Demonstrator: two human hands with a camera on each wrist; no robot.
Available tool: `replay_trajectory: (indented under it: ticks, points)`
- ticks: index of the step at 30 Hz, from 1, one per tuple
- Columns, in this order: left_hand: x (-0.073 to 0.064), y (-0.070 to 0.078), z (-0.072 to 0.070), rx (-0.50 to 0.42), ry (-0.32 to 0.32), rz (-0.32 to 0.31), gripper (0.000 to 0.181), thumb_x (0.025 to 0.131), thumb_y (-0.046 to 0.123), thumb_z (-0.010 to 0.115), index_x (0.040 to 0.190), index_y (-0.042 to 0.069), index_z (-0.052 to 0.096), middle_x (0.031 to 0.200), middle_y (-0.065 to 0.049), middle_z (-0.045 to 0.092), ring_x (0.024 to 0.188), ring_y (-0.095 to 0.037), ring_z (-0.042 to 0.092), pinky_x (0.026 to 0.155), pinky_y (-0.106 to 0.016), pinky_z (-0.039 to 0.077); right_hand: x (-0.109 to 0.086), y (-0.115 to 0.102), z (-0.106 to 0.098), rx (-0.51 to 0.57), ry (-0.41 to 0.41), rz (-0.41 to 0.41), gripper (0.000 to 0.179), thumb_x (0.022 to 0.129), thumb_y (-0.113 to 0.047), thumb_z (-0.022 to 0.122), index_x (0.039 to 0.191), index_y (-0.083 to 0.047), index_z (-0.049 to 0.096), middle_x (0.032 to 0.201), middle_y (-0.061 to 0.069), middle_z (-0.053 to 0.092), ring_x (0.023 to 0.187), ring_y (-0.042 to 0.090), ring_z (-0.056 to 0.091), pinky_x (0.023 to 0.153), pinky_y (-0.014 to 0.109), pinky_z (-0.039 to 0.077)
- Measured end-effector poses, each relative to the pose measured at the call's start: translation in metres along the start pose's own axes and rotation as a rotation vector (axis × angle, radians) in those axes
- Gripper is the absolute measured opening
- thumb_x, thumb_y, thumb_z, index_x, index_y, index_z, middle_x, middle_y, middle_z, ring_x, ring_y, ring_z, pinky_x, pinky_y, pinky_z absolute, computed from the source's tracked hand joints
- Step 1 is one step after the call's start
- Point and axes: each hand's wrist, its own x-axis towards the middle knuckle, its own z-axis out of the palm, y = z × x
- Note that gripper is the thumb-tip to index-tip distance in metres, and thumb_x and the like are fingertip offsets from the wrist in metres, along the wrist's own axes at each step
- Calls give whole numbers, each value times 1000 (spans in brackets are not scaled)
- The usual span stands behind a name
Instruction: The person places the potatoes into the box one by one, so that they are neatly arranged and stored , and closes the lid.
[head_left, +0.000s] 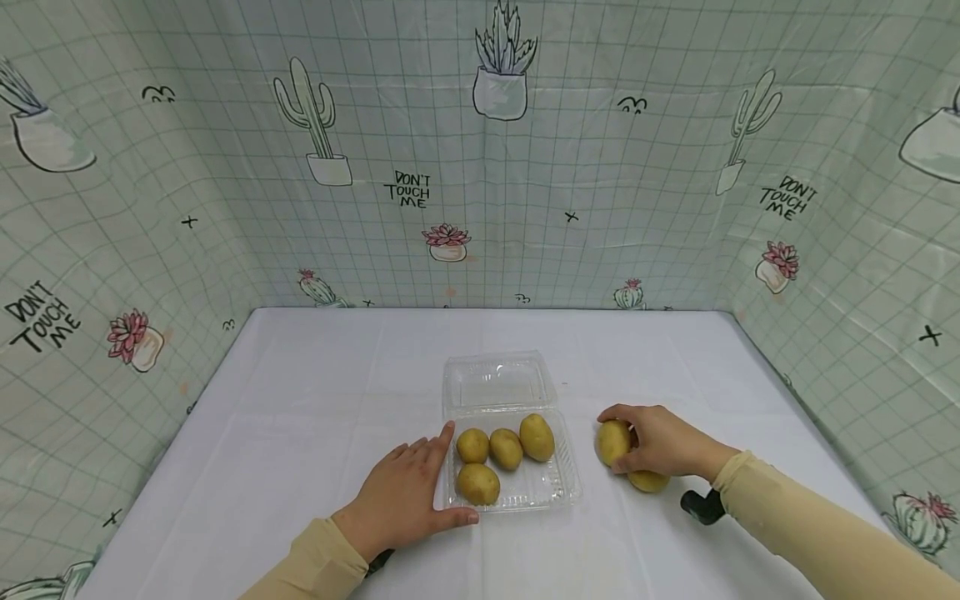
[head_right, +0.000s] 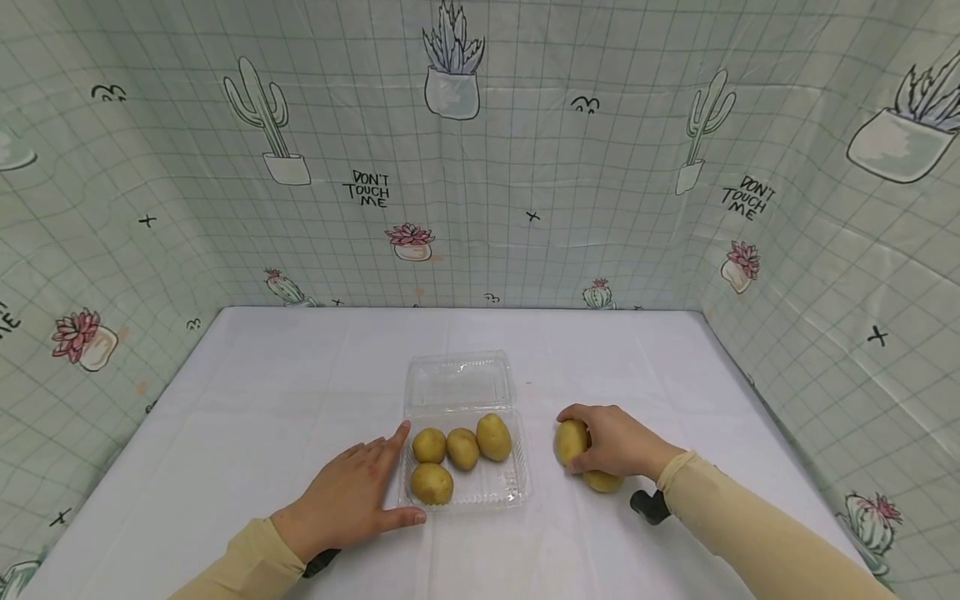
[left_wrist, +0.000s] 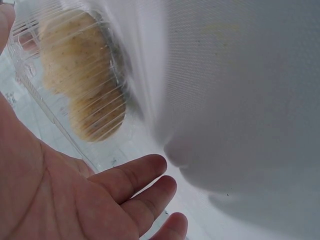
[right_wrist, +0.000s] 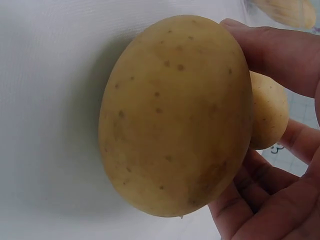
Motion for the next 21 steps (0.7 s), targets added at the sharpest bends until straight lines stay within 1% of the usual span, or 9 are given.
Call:
replay_trajectory:
  ticks: [4,8,11,15,21]
  points:
    - [0,0,-1,-10,-11,-3,112,81,78,58,156,0,27,134,-25,57,124,-37,55,103,-52,42,0,2,2,7,4,-4,65,74,-22,89,130,-9,60,104,-1,63,90,16,57,79,37,51]
    - [0,1,-2,-11,-12,-4,112,81,78,58,155,0,27,134,-24,57,124,-37,55,103,-52,42,0,4,3,5,8,-41,66,74,-22,89,131,-8,59,105,-1,62,88,15,57,77,35,52]
    - [-1,1,-2,-10,-9,-3,112,81,78,58,155,0,28,134,-24,58,124,-37,55,103,-52,42,0,5,3,6,4,-53,68,75,-22,89,133,-7,58,106,-2,62,88,14,57,76,34,52]
    - [-1,1,-2,-10,-6,-7,112,81,79,57,155,0,28,134,-24,58,124,-37,55,103,-51,42,1,5,2,12,-7,-59,68,76,-22,89,135,-6,57,107,-2,61,88,14,57,76,33,51]
    - [-1,1,-2,-10,-4,-8,113,80,80,57,155,0,27,133,-24,58,123,-37,56,103,-51,42,1,5,1,25,-30,-44,67,77,-24,88,136,-10,57,102,-2,61,88,15,56,76,34,50]
